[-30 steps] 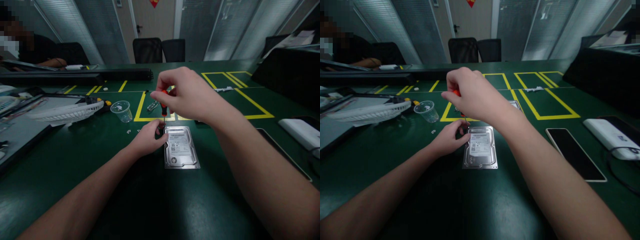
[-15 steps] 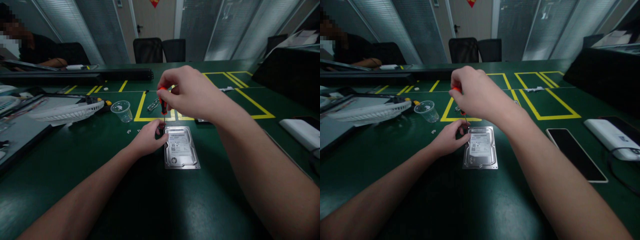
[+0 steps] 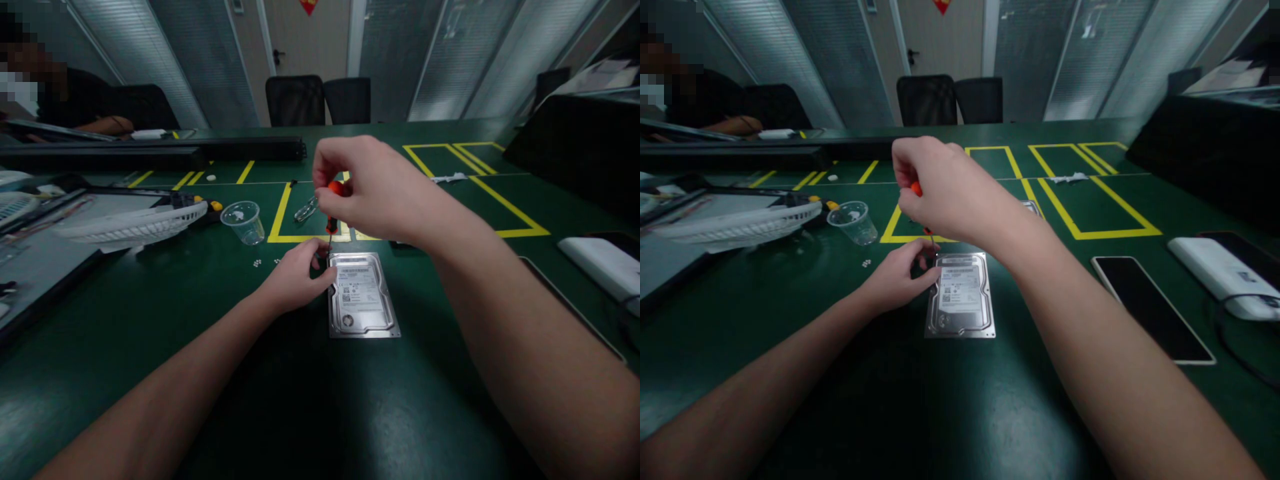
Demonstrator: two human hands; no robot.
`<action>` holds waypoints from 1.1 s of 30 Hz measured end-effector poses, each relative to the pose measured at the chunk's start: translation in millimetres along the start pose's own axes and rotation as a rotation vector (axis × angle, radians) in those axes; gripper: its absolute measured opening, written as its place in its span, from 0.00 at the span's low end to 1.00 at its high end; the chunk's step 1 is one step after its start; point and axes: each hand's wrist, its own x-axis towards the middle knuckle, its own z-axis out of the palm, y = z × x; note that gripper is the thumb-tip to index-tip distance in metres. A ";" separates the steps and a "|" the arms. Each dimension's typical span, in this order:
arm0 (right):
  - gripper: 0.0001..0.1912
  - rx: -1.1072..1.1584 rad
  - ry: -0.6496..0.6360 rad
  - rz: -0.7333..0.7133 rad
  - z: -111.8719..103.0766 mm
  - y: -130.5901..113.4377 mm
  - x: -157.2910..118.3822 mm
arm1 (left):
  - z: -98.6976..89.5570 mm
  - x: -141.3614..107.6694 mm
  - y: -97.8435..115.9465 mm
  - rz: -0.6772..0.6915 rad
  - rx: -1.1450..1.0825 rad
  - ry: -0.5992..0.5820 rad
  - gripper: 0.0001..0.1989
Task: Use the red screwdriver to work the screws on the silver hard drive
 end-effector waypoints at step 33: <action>0.06 -0.093 0.007 0.009 0.6 2.3 0.5 | 1.0 -0.4 -1.9 -0.008 0.002 -0.001 0.17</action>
